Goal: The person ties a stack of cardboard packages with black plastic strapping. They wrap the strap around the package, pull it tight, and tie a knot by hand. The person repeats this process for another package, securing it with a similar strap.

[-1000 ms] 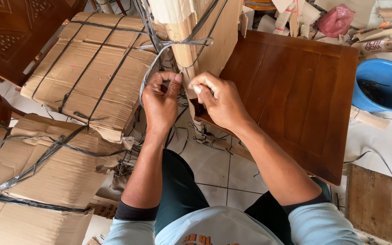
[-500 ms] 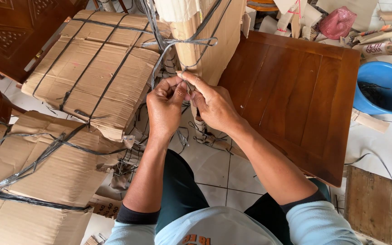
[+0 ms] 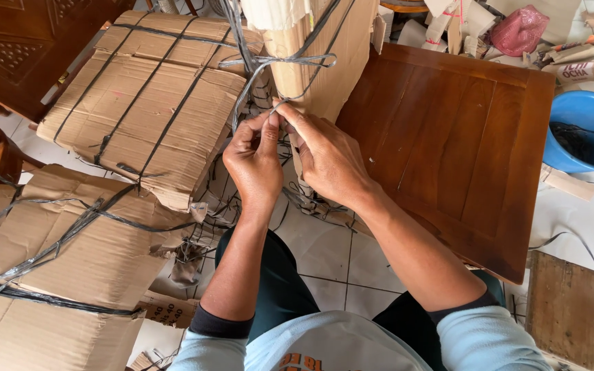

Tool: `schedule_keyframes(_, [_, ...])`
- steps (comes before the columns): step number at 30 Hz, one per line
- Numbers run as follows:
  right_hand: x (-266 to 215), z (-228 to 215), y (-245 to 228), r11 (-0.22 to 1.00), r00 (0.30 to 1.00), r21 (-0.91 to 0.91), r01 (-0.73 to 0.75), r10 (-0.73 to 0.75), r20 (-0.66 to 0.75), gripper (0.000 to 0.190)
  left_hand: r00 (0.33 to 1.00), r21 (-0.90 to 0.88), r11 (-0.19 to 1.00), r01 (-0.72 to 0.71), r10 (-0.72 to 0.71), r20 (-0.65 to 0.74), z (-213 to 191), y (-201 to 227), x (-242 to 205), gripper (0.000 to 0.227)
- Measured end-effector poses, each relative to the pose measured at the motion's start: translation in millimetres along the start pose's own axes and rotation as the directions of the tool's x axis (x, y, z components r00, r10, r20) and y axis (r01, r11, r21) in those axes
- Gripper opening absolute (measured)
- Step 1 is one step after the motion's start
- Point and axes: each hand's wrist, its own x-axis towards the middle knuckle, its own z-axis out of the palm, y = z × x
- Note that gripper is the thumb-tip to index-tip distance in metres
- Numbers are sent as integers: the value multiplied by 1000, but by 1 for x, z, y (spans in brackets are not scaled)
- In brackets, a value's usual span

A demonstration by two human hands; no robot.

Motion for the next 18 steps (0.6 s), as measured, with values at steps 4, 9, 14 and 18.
schedule_keyframes(4, [-1, 7, 1, 988, 999, 154, -22, 26, -24, 56, 997, -69, 997, -23, 18, -74, 3, -4, -2, 14])
schedule_keyframes(9, [-1, 17, 16, 955, 993, 290, -58, 86, -83, 40, 996, -97, 993, -71, 65, -68, 3, -7, -4, 12])
schedule_keyframes(14, [2, 19, 22, 937, 979, 330, -112, 161, -124, 33, 979, 20, 979, -202, 202, 5, -2, -6, -4, 29])
schedule_keyframes(18, [12, 15, 32, 929, 985, 360, -82, 129, -111, 32, 961, 81, 958, -274, 270, 56, -10, -9, -1, 34])
